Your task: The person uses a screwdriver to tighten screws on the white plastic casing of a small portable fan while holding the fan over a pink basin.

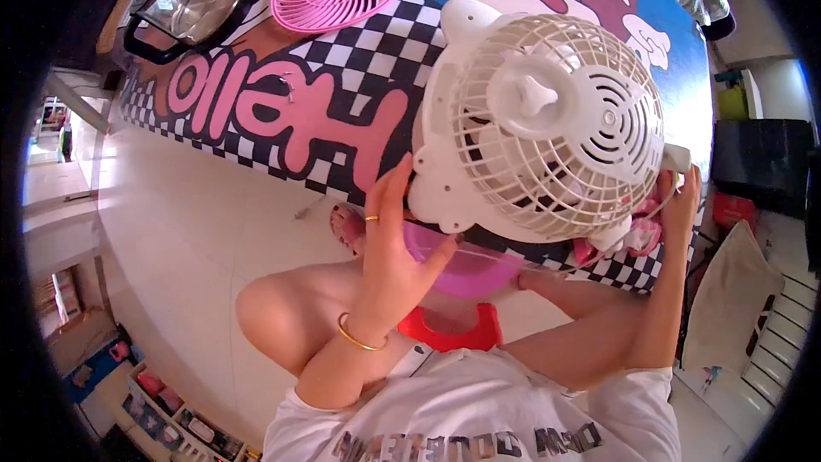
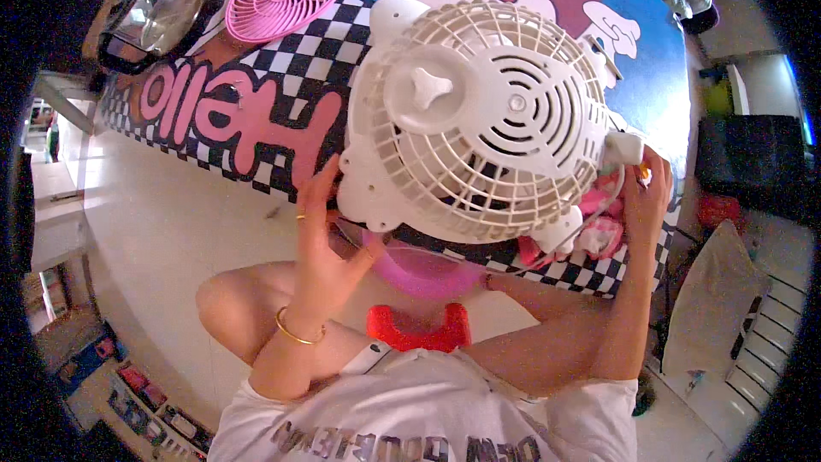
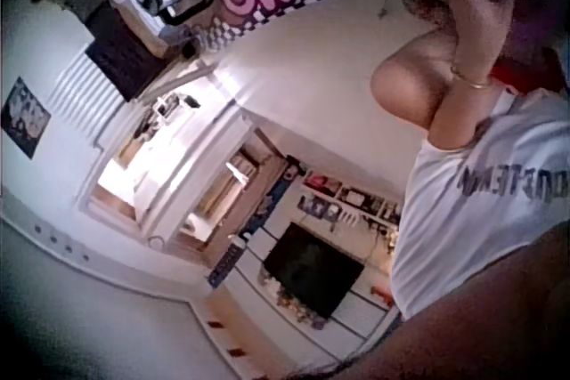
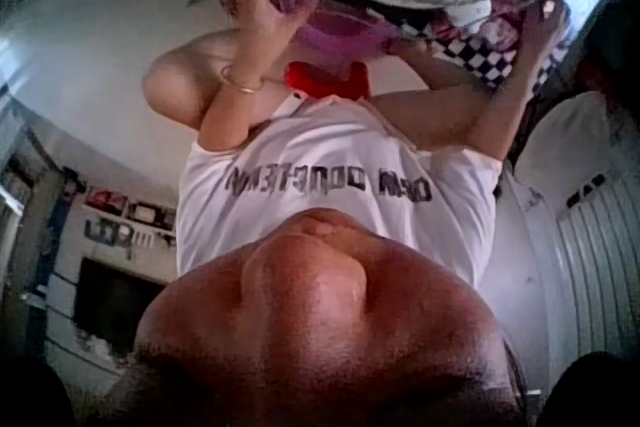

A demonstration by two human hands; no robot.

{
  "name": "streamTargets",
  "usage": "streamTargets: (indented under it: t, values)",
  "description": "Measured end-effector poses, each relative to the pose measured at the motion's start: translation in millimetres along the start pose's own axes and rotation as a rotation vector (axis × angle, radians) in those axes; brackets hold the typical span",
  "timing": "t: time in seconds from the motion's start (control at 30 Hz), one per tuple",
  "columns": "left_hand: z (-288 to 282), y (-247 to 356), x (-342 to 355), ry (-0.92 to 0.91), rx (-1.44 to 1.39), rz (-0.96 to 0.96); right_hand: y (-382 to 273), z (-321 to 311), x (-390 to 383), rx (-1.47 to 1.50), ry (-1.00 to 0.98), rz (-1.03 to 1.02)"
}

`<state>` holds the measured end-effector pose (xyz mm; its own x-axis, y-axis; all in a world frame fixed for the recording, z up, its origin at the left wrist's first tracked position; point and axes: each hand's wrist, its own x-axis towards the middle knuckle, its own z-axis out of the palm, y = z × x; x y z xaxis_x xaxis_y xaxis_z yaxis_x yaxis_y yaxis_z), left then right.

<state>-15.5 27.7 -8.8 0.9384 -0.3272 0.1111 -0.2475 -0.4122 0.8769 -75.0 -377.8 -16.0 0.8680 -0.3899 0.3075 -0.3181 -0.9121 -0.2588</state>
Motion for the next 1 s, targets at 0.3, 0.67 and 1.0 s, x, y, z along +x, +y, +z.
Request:
streamTargets:
  t: [0.3, 0.67, 1.0]
  values:
    - [1.8, -5.7, 7.1, 0.095, -0.135, -0.02, 15.7, 2.2, 23.2, 0.474, -0.159, 0.208]
    - [10.5, 5.2, 1.6, 0.289, 0.291, 0.22, -52.1, -101.1, -2.5, 0.501, 0.324, 0.085]
    - [44.3, 18.0, -30.1, -0.318, -0.658, -0.334, -149.8, -154.2, -23.8, 0.656, 0.018, -0.161]
